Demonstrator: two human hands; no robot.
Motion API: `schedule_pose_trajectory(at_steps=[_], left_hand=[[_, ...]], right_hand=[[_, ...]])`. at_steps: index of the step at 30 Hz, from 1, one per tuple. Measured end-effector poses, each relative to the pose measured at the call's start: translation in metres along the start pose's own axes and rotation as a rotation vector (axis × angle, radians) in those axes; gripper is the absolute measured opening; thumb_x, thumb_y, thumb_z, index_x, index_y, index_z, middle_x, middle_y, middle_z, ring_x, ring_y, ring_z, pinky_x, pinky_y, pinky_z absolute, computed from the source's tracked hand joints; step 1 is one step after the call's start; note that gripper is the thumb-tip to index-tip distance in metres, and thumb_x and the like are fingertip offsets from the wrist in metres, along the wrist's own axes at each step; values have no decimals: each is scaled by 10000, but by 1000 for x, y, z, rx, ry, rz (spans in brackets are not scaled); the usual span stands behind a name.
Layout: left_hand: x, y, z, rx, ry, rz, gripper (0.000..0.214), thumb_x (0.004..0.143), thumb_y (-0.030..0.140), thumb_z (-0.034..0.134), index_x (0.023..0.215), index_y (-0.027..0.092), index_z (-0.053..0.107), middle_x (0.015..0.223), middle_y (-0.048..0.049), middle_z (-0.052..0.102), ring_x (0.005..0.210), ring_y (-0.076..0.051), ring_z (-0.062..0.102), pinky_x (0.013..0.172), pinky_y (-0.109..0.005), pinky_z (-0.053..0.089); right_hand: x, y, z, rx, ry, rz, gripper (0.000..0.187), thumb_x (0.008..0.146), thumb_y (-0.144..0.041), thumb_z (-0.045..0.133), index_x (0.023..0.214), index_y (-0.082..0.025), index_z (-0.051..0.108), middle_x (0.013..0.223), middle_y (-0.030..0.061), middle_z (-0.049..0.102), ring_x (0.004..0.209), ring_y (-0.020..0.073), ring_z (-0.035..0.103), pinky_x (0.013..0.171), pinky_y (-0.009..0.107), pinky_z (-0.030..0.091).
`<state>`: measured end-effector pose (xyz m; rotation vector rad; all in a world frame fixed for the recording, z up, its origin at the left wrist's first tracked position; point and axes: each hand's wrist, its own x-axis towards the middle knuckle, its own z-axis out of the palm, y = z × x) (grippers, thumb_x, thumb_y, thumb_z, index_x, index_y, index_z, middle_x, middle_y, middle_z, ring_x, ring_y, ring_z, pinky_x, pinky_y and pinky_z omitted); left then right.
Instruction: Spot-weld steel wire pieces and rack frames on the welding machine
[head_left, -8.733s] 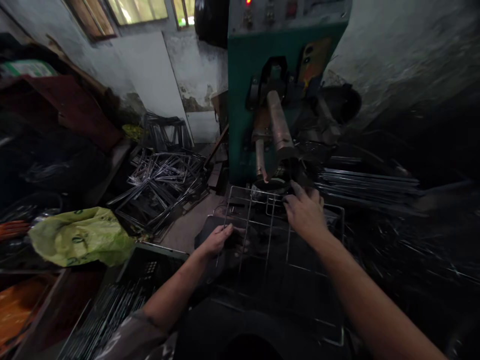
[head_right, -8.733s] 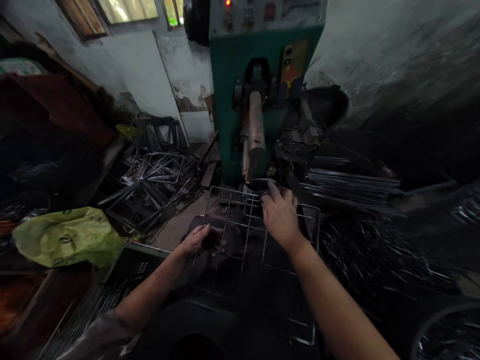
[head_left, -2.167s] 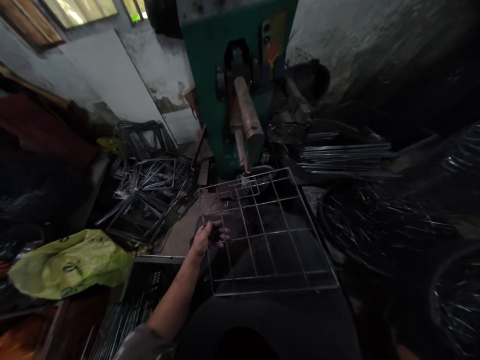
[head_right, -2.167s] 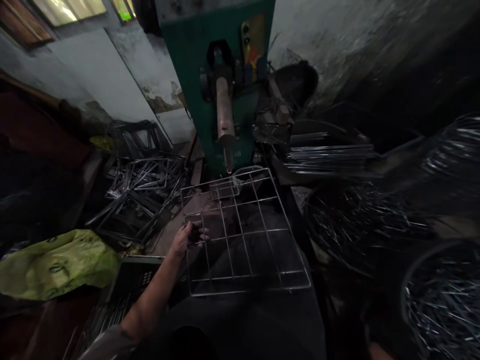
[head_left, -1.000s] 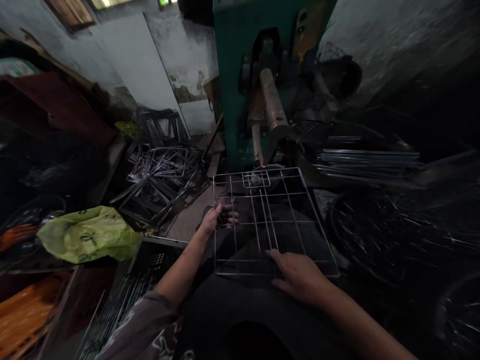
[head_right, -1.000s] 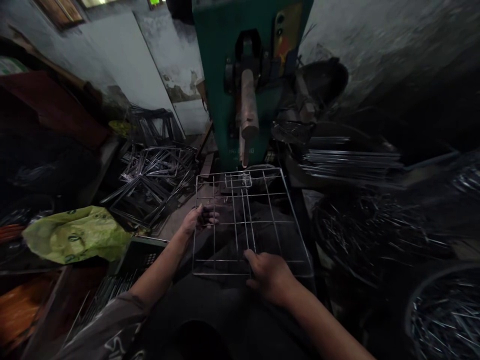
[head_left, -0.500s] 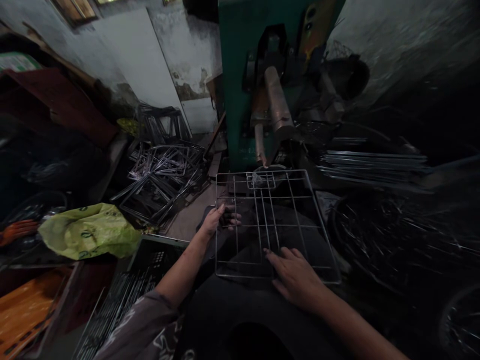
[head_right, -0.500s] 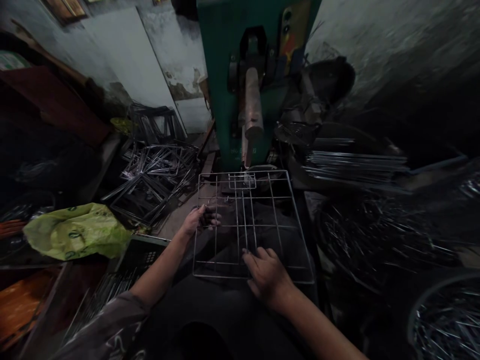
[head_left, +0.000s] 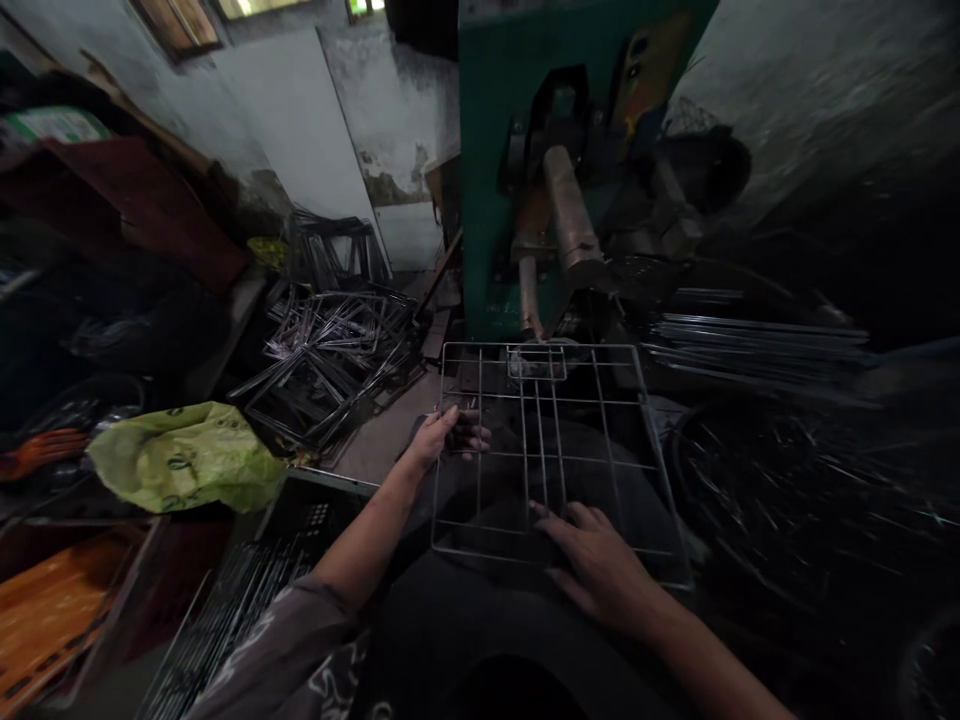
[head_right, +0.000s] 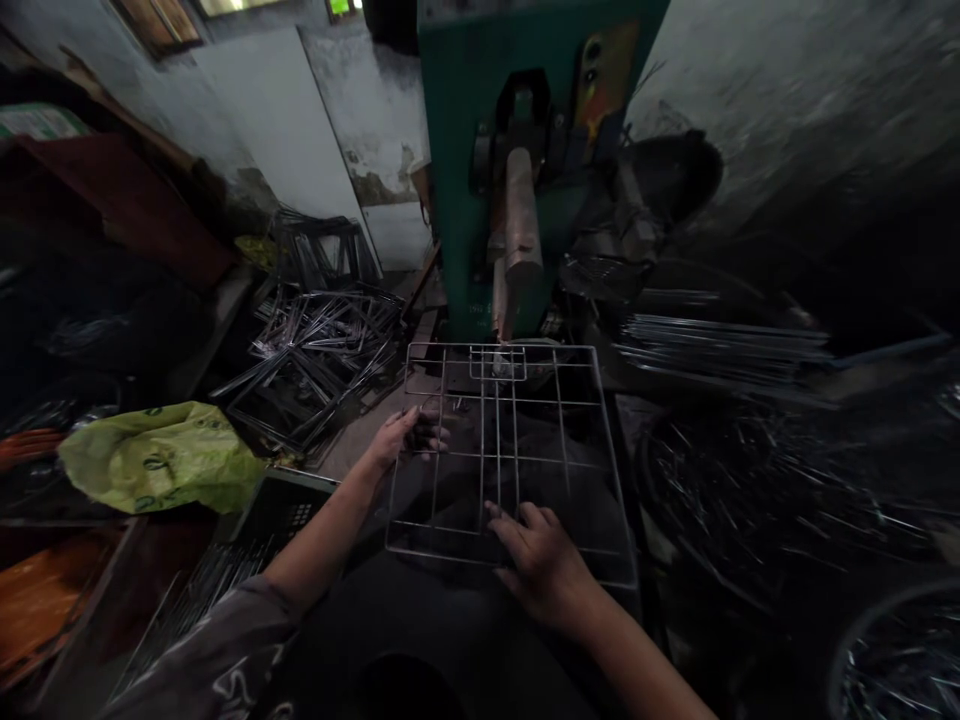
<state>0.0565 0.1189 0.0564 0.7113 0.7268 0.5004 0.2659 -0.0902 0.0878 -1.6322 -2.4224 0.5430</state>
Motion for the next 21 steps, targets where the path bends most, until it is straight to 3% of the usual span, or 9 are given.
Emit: schedule_pose_trajectory(at_steps=[6, 12, 21], left_hand=[[0, -1, 3, -5, 8, 43, 437, 890, 449, 502, 1089, 64, 561, 927, -202, 699, 712, -254, 697, 490, -260, 493], [-9, -6, 2, -14, -25, 60, 475, 851, 476, 563, 1100, 71, 565, 917, -194, 700, 710, -260, 699, 478, -257, 498], [22, 4, 3, -25, -27, 88, 448, 874, 475, 531, 1059, 71, 579, 889, -203, 705, 680, -246, 698, 467, -233, 484]], right_hand=[[-3, 6, 6, 48, 5, 4, 486, 751, -69, 560, 1229, -120, 489, 1362, 125, 453, 975, 241, 517, 823, 373, 507], [-14, 0, 17, 20, 75, -38, 477, 780, -95, 534, 1247, -132, 450, 1370, 121, 446, 1007, 258, 522, 805, 377, 534], [6, 15, -6, -11, -5, 47, 512, 764, -108, 589, 1266, -135, 490, 1351, 129, 463, 1020, 267, 539, 779, 382, 549]])
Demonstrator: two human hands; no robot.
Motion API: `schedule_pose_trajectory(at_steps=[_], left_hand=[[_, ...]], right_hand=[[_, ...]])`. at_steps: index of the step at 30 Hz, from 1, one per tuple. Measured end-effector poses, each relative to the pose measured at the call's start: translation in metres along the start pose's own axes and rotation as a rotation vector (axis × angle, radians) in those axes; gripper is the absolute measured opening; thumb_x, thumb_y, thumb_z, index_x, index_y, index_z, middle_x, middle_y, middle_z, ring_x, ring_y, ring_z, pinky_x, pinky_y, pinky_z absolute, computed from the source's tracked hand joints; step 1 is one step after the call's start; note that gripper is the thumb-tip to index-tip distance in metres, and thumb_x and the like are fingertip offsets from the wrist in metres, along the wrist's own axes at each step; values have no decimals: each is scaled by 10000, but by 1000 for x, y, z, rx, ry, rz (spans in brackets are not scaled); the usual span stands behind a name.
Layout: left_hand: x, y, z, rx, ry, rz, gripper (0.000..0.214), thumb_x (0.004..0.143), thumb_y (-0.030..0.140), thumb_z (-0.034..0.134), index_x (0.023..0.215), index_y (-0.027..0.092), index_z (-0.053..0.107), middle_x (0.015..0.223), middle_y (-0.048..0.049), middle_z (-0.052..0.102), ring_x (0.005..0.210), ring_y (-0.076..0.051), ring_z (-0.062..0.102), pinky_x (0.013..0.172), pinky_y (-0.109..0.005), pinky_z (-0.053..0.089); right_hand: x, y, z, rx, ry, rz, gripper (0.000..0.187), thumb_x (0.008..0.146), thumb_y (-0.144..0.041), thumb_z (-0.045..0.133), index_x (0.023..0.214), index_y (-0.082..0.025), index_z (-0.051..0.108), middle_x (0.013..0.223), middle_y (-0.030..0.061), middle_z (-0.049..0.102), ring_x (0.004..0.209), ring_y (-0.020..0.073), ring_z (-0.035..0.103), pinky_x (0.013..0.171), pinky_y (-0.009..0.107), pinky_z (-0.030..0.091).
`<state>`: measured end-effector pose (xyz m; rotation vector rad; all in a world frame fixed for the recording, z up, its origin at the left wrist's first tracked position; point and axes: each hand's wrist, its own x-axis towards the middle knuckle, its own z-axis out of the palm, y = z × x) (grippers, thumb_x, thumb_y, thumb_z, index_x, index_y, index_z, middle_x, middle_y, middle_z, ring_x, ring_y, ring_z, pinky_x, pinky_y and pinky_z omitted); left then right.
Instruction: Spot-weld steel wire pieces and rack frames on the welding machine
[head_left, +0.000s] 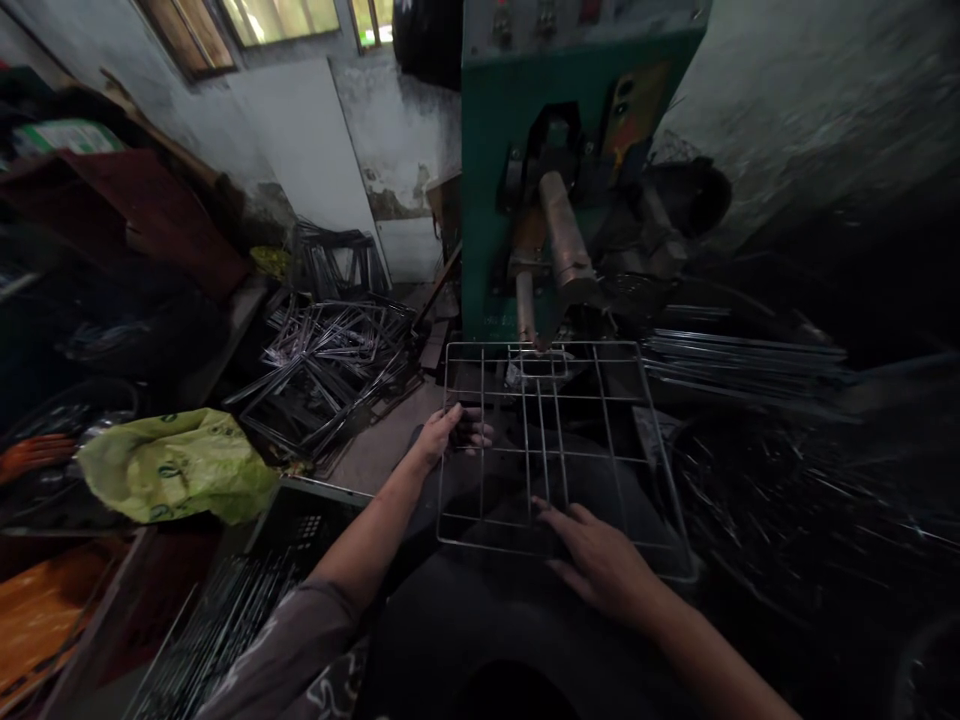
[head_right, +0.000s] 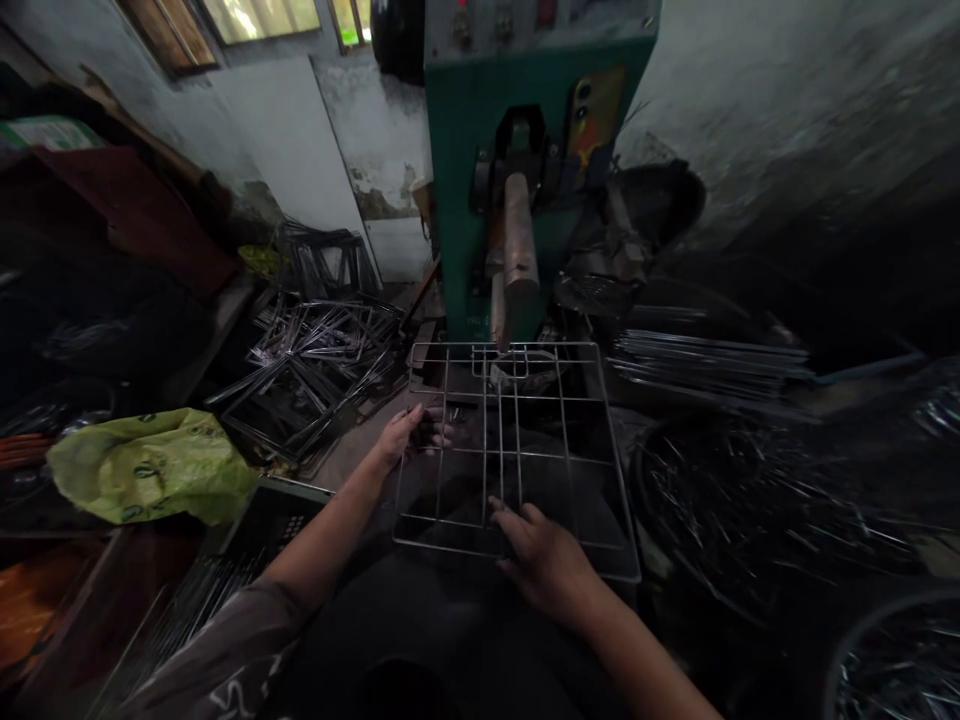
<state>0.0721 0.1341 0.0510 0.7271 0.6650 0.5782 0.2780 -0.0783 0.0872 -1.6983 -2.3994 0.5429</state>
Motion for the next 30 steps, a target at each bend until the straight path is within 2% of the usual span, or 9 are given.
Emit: schedule_pose_trajectory(at_steps=[6, 9, 14, 19, 25, 30], left_hand=[[12, 7, 2, 19, 16, 1, 450, 890, 459, 509, 1074, 53, 573, 877, -207, 704, 673, -246, 695, 461, -244, 488], [10, 4, 1, 24, 16, 13, 449, 880, 472, 522, 1062, 66, 583, 887, -202, 706, 663, -231, 694, 473, -235, 492], [7, -1, 3, 16, -2, 3, 451, 867, 478, 538, 1059, 73, 587, 913, -203, 705, 657, -226, 693, 455, -222, 482], [13, 6, 6, 13, 16, -6, 427, 888, 442, 511, 1057, 57, 582, 901, -208, 703, 659, -237, 693, 450, -243, 484], [9, 12, 6, 25, -24, -32, 412, 892, 435, 505, 1062, 67, 580, 901, -200, 705, 676, -241, 697, 459, -240, 489], [3, 11, 7, 20, -36, -28, 421, 899, 440, 486, 1066, 65, 580, 899, -200, 705, 678, -240, 697, 457, -232, 484]], right_hand=[[10, 11, -4, 4, -41, 9, 548, 786, -114, 607, 1312, -106, 451, 1326, 138, 487, 1031, 268, 542, 814, 396, 540], [7, 11, -1, 10, -3, -15, 545, 787, -108, 599, 1312, -121, 453, 1315, 137, 495, 1033, 260, 549, 824, 386, 535], [-3, 9, 4, 17, 19, -5, 536, 801, -126, 562, 1324, -146, 441, 1322, 135, 487, 1029, 266, 545, 806, 390, 537], [4, 6, -5, 28, -5, 48, 568, 798, -128, 570, 1345, -164, 423, 1294, 123, 509, 1007, 248, 555, 768, 349, 545], [-1, -1, -6, 7, 19, 4, 561, 792, -123, 584, 1325, -111, 409, 1318, 136, 492, 1026, 260, 537, 812, 380, 541], [-6, -10, -8, 1, 25, 3, 571, 776, -95, 593, 1318, -116, 413, 1353, 124, 464, 1018, 259, 544, 791, 363, 550]])
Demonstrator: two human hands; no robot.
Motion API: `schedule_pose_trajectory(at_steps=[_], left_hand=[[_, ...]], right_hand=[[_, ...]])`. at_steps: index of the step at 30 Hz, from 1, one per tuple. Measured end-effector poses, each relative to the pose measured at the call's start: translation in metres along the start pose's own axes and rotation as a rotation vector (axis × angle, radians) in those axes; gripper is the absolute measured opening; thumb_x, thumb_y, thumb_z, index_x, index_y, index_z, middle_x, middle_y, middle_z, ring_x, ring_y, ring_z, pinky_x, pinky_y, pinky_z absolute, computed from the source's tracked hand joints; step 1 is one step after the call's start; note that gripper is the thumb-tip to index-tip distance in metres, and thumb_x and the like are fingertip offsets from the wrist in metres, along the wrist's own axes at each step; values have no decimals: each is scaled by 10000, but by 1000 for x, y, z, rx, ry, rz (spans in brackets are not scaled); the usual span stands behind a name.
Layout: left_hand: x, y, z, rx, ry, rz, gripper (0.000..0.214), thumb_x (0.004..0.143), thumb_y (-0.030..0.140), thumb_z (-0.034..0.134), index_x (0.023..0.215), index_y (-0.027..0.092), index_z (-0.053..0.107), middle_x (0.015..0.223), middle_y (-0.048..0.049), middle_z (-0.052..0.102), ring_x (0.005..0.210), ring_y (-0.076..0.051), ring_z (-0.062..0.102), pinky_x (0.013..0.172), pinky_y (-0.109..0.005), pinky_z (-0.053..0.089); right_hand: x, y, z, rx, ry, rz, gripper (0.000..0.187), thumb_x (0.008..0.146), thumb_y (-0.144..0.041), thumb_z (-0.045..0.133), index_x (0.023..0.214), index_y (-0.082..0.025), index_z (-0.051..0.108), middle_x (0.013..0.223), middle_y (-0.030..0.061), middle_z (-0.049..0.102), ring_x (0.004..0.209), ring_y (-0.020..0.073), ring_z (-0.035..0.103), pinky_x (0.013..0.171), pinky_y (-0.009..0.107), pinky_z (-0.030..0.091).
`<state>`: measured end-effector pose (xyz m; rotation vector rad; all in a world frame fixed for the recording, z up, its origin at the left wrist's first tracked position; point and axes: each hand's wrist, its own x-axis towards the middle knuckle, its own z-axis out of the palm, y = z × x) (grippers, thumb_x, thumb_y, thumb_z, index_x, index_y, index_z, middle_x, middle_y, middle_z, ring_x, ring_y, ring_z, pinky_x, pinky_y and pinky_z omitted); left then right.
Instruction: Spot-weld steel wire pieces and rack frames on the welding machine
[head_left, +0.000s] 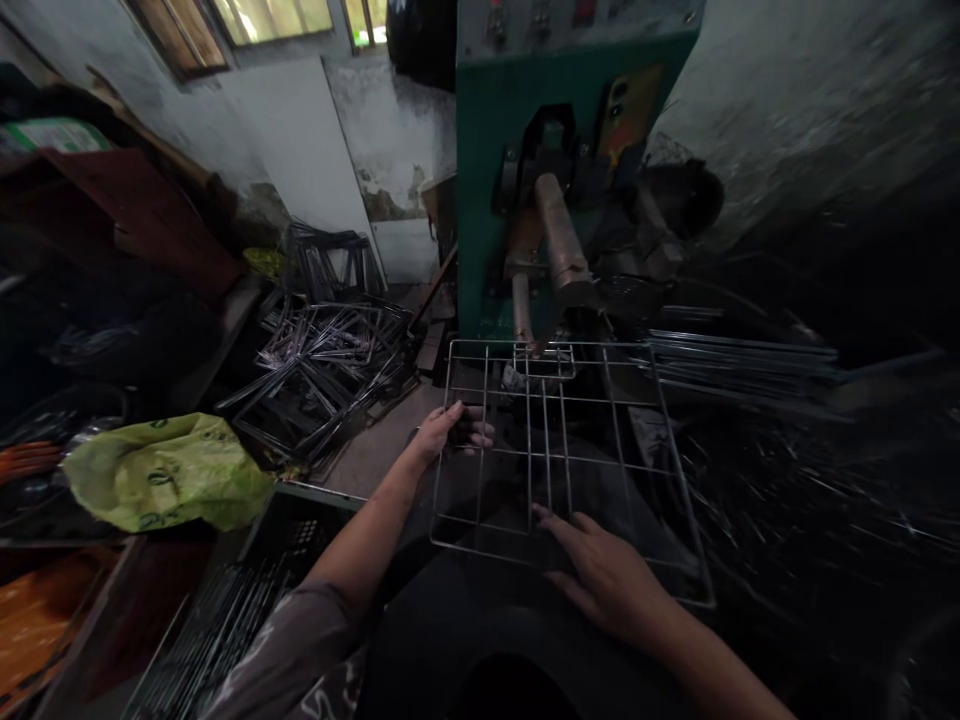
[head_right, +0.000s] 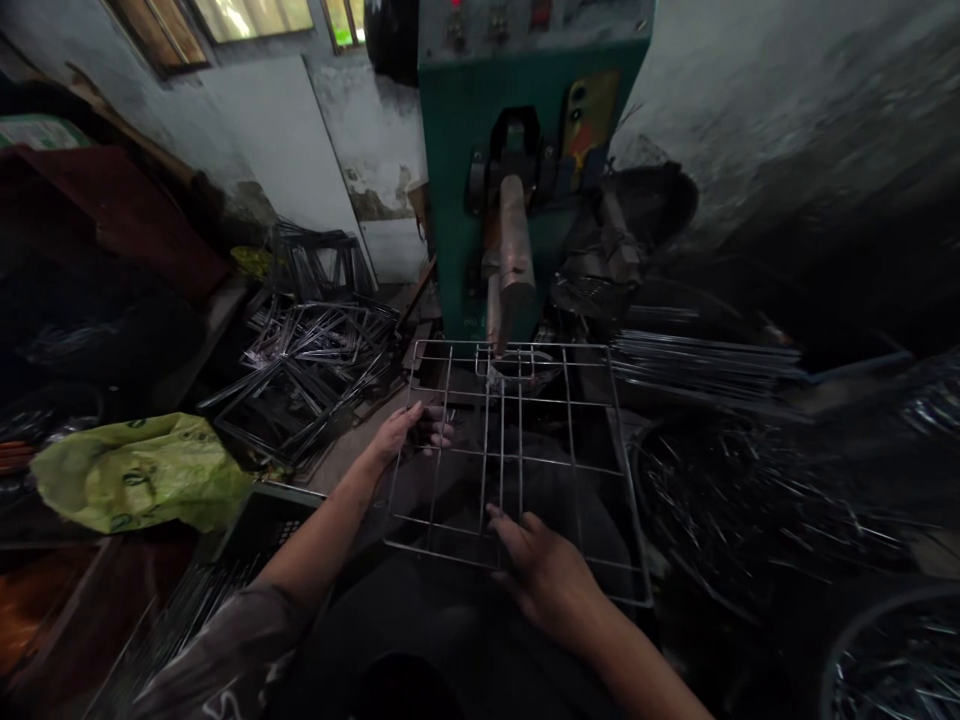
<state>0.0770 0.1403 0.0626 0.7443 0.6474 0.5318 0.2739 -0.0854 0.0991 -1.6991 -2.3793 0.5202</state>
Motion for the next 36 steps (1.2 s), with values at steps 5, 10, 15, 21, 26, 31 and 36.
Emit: schedule_pose_trajectory(at_steps=[5, 10, 15, 21, 26, 31, 36], left_hand=[[11, 9, -1, 16, -15, 39, 476, 905, 445, 475, 1144, 42, 558, 973, -231, 689, 696, -247, 698, 478, -247, 485], [26, 12, -6, -3, -23, 74, 467, 885, 453, 506, 1114, 50, 567, 970, -225, 690, 699, -249, 697, 484, -258, 492], [30, 8, -8, -17, -10, 90, 450, 877, 452, 515, 1085, 57, 569, 964, -226, 691, 701, -251, 696, 470, -256, 488], [31, 9, -5, -26, 3, 82, 442, 867, 441, 531, 1070, 51, 578, 906, -216, 700, 671, -253, 693, 486, -280, 508], [30, 9, -2, -25, 8, 76, 447, 854, 442, 553, 1070, 51, 577, 878, -206, 704, 650, -249, 689, 473, -271, 495], [30, 9, -1, -25, 25, 56, 418, 865, 435, 537, 1048, 61, 573, 874, -204, 704, 654, -250, 691, 471, -268, 490], [31, 8, -3, -25, 28, 47, 437, 858, 445, 555, 1062, 60, 582, 909, -209, 700, 665, -245, 691, 495, -278, 500]], right_hand=[[14, 6, -8, -17, 4, 31, 562, 773, -109, 624, 1308, -135, 456, 1332, 116, 486, 1040, 264, 544, 809, 373, 549], [28, 19, -12, -38, -24, 54, 589, 793, -133, 625, 1345, -123, 419, 1291, 129, 519, 1049, 281, 544, 807, 391, 552], [31, 27, -11, -33, -67, 44, 588, 795, -132, 609, 1349, -124, 409, 1322, 130, 490, 1049, 279, 545, 825, 399, 545], [30, 33, -9, -13, -80, 57, 567, 826, -167, 586, 1361, -136, 400, 1290, 131, 514, 1084, 289, 533, 875, 418, 517], [29, 36, -7, 12, -90, 59, 583, 828, -161, 572, 1375, -122, 374, 1281, 137, 520, 1062, 277, 543, 844, 404, 533], [29, 41, -2, 6, -1, -9, 549, 816, -153, 557, 1339, -116, 398, 1311, 138, 500, 1032, 283, 555, 816, 413, 543], [27, 47, 1, 49, 16, -22, 574, 814, -156, 530, 1367, -165, 378, 1298, 120, 512, 1043, 267, 564, 831, 395, 540]])
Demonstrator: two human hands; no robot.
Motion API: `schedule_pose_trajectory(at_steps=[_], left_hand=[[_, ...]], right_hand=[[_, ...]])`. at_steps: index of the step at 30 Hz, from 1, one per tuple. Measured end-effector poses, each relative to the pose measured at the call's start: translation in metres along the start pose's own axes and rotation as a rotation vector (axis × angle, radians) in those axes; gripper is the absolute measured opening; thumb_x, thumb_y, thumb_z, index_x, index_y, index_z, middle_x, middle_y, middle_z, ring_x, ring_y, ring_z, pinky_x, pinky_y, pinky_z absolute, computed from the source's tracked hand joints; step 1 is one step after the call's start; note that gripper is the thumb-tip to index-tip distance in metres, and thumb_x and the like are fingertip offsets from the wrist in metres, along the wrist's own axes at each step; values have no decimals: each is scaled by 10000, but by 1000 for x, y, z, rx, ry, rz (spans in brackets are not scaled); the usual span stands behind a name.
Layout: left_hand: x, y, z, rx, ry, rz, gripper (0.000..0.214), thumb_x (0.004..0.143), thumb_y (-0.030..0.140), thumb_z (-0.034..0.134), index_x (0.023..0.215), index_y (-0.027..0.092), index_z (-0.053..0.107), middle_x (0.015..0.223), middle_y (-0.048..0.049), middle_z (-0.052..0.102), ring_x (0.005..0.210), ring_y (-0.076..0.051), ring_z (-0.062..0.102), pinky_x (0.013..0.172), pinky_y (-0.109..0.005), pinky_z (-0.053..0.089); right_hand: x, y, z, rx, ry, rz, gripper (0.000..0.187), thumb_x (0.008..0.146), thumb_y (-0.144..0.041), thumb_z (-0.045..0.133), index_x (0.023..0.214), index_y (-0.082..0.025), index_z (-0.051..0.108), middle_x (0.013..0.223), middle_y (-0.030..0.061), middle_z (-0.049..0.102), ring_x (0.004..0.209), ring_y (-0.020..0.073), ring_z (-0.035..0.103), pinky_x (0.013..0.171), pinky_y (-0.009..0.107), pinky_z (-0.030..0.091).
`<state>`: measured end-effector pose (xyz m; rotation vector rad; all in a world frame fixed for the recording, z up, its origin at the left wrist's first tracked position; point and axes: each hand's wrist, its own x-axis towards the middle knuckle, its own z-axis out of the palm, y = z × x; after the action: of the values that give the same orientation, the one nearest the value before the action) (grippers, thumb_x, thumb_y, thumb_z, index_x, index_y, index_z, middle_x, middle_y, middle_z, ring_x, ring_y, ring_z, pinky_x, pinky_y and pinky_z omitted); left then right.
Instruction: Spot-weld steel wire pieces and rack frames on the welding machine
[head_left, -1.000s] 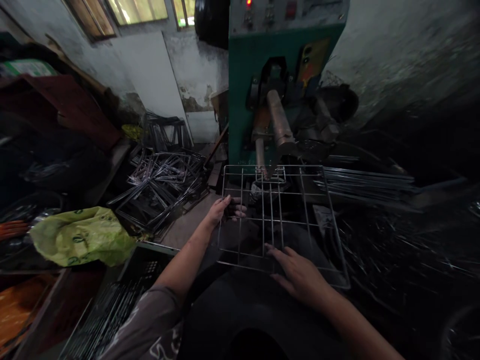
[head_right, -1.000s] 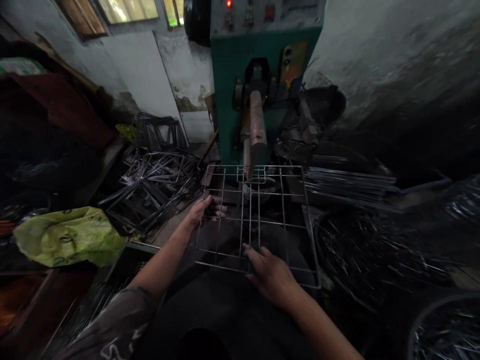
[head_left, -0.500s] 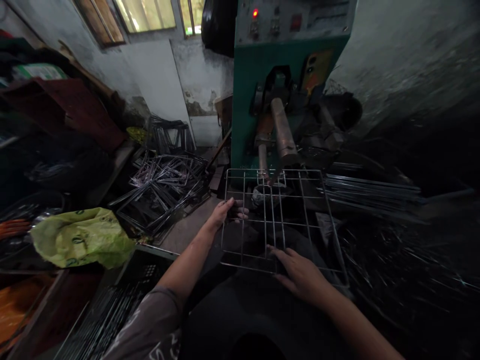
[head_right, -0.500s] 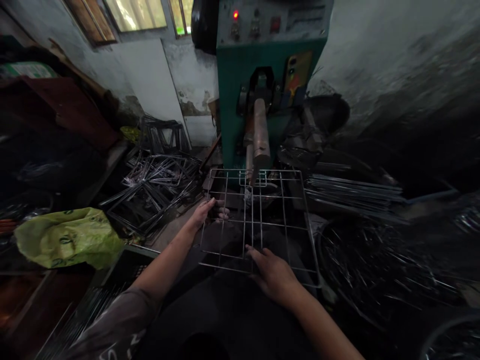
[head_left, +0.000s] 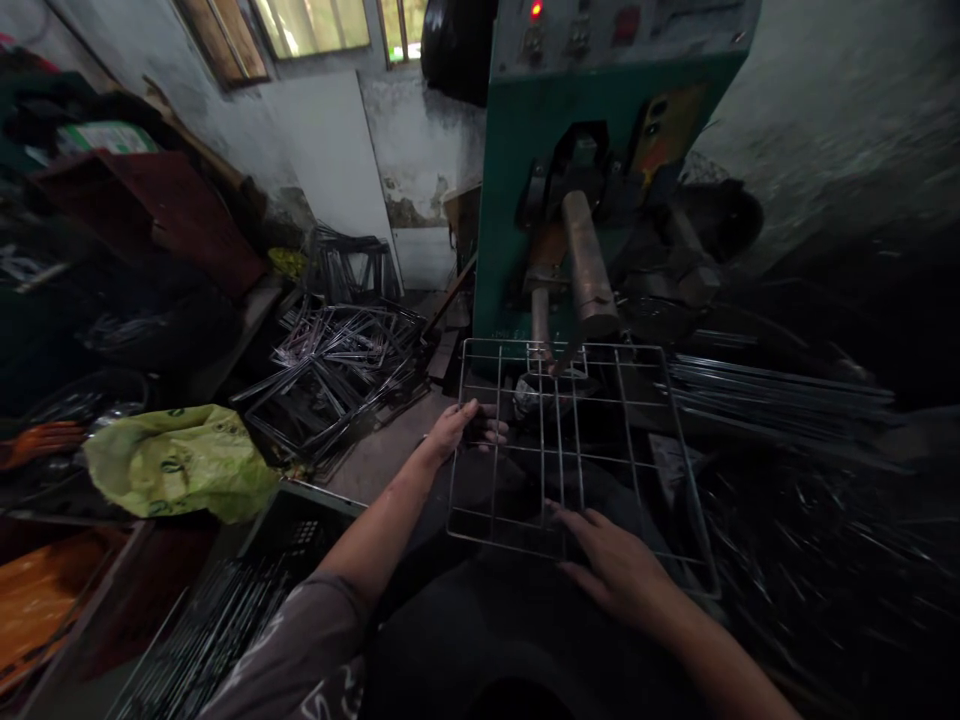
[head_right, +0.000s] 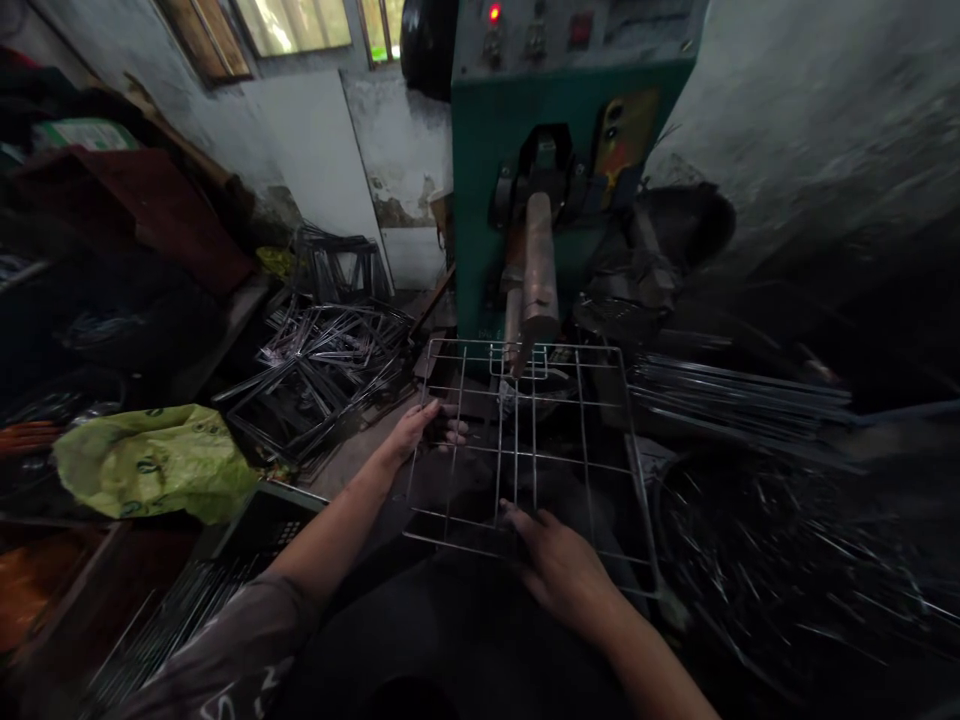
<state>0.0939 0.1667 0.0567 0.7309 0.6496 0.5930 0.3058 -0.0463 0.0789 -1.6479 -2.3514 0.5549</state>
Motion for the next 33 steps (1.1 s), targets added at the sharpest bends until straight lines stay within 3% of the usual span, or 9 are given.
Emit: schedule_pose_trajectory(at_steps=[5, 9, 13, 18, 24, 33], left_hand=[[-1, -2, 1, -11, -29, 42, 507, 840, 469, 577, 1125, 51, 585, 941, -219, 693, 703, -261, 691, 476, -272, 489], [-1, 0, 4, -13, -5, 50, 478, 853, 465, 560, 1079, 45, 596, 920, -217, 696, 679, -245, 687, 504, -285, 506], [7, 11, 3, -41, 16, 62, 418, 878, 451, 527, 1047, 73, 588, 925, -199, 699, 697, -235, 688, 495, -258, 487], [29, 32, 3, -62, 82, 98, 380, 949, 381, 391, 1075, 75, 578, 911, -177, 704, 687, -199, 681, 497, -232, 461], [61, 56, 2, -70, 99, 122, 454, 948, 444, 379, 1204, 108, 545, 1030, -172, 686, 819, -214, 683, 505, -215, 441], [99, 86, -11, -40, 144, 170, 477, 967, 405, 306, 1248, 80, 513, 1046, -180, 683, 884, -231, 674, 538, -229, 457]], right_hand=[[0, 1, 3, 7, -25, 35, 589, 803, -155, 549, 1371, -159, 394, 1279, 116, 529, 1050, 270, 563, 861, 402, 530], [0, -1, -7, -13, -11, 30, 561, 814, -158, 535, 1360, -178, 411, 1311, 96, 510, 1087, 281, 546, 889, 430, 515], [2, 5, -34, -7, 68, 20, 574, 850, -211, 504, 1397, -178, 334, 1404, 114, 405, 1197, 268, 477, 976, 453, 452], [19, 26, -74, -21, 115, 111, 302, 850, -282, 532, 1123, -155, 534, 1475, 145, 270, 1159, 288, 514, 924, 420, 485], [59, 58, -102, -18, 114, 39, 216, 832, -319, 574, 990, -172, 586, 1272, 124, 522, 1104, 270, 548, 944, 412, 471], [109, 92, -110, 12, 169, 21, 168, 788, -318, 647, 830, -176, 568, 1089, 98, 600, 972, 240, 592, 867, 366, 484]])
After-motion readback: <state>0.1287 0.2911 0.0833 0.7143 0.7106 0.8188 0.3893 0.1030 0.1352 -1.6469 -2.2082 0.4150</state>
